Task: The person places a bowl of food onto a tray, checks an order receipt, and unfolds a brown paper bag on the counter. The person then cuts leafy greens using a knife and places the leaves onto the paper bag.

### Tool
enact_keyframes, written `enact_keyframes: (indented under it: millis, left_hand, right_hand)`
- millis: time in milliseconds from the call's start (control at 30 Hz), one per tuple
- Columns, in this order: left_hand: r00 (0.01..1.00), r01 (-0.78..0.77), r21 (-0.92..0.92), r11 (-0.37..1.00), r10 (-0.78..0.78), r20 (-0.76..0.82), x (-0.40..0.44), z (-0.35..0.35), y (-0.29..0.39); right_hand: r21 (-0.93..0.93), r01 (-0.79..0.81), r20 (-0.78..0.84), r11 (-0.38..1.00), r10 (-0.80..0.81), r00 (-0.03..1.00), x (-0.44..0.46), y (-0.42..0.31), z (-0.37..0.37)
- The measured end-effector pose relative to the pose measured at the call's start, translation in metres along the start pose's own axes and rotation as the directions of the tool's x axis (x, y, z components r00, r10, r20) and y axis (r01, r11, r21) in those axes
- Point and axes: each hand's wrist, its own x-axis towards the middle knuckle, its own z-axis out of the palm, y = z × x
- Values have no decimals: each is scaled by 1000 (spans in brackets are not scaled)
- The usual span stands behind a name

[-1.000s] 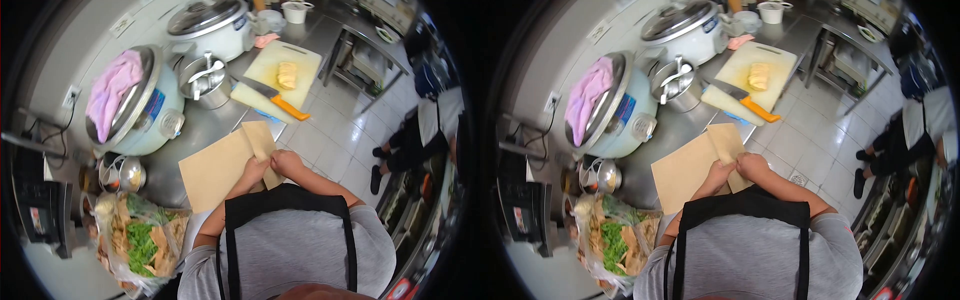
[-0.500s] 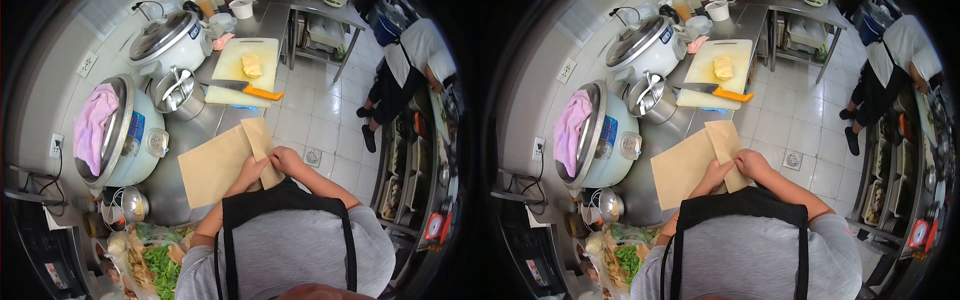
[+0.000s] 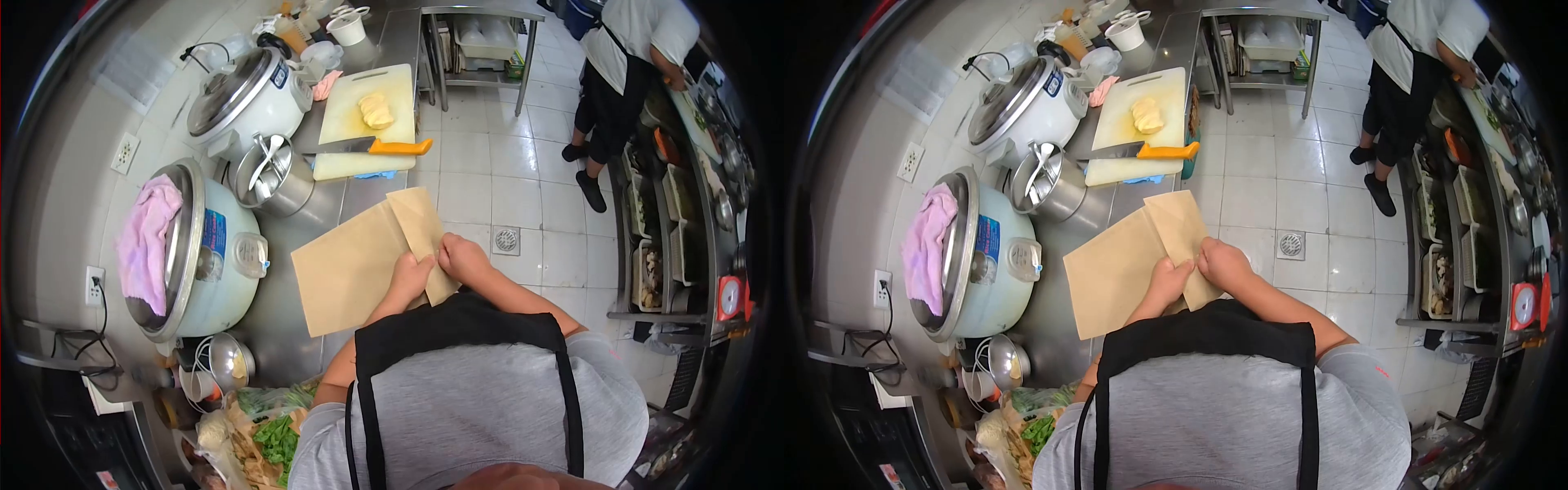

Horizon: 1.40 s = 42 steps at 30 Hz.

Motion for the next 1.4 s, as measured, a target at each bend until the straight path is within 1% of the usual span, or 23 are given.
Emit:
enact_keyframes:
  millis: [33, 133, 233, 333, 433, 500, 533, 600, 633, 700, 733, 833, 933, 1033, 1100, 1200, 1233, 1267, 1300, 1333, 1400]
  left_hand:
    - [1000, -17, -25, 1000, 17, 0, 1, -1, -3]
    - [998, -54, -83, 995, 55, 13, 4, -3, -10]
    - [997, -64, -100, 993, 69, 46, 3, -6, -10]
    - [993, -69, -90, 994, 77, 93, 1, -5, -6]
    - [987, -63, -87, 994, 75, 141, 0, -5, 1]
    - [982, -76, -118, 990, 94, 162, 0, -2, 3]
    - [983, -77, -103, 992, 92, 157, 3, 0, -1]
    - [985, -77, -72, 994, 87, 147, 9, 6, -8]
    - [984, -102, -13, 995, 103, 145, 10, 8, -9]
    - [980, -152, 108, 982, 136, 143, 10, 10, -9]
    - [981, -151, 115, 982, 134, 140, 10, 11, -7]
    - [981, -165, 138, 976, 148, 127, 6, 14, -2]
    - [976, -203, 170, 964, 186, 112, 4, 15, 2]
    - [975, -215, 208, 954, 198, 103, -1, 15, 12]
    - [973, -225, 238, 945, 206, 106, -6, 16, 21]
    - [964, -263, 364, 893, 227, 141, -5, 12, 21]
    - [956, -291, 330, 898, 258, 140, 0, 10, 13]
    - [942, -331, 290, 898, 295, 159, 4, 8, 4]
    - [942, -329, 255, 909, 296, 160, 0, 7, 12]
    - [934, -352, 235, 906, 322, 156, 1, 9, 14]
    - [938, -343, 248, 906, 316, 144, 5, 12, 5]
  right_hand:
    - [20, -13, -9, 1000, 13, 1000, -3, -1, -1]
    - [247, -45, 47, 968, 34, 998, -3, 3, -8]
    - [482, -56, 119, 875, -1, 993, -5, 7, -12]
    - [501, -85, 235, 862, -41, 971, -2, 14, -14]
    - [426, -103, 234, 899, 0, 972, -2, 14, -23]
    - [402, -83, 184, 912, 8, 983, -6, 15, -23]
    - [390, -74, 161, 918, 12, 987, -9, 16, -22]
    - [261, -42, 80, 965, 21, 997, -15, 11, -22]
    - [194, -31, 41, 981, 23, 999, -18, 9, -21]
    - [151, -38, 7, 988, 38, 999, -22, 6, -18]
    - [129, -40, -14, 991, 42, 999, -23, 6, -18]
    - [66, 51, -78, 997, -45, 996, -24, 14, -10]
    - [40, 98, -129, 994, -92, 987, -22, 19, -6]
    - [-8, 86, -155, 996, -86, 984, -21, 22, -7]
    - [32, 23, -141, 999, -19, 990, -22, 22, -12]
    - [98, -53, -117, 994, 64, 991, -22, 30, 2]
    - [103, -87, -139, 991, 101, 985, -23, 37, -1]
    - [159, -93, -115, 983, 112, 987, -25, 32, -7]
    - [200, -104, -93, 974, 125, 988, -26, 36, -5]
    - [207, -49, -58, 977, 63, 996, -28, 41, -4]
    - [347, -51, 37, 937, 41, 998, -28, 47, 2]
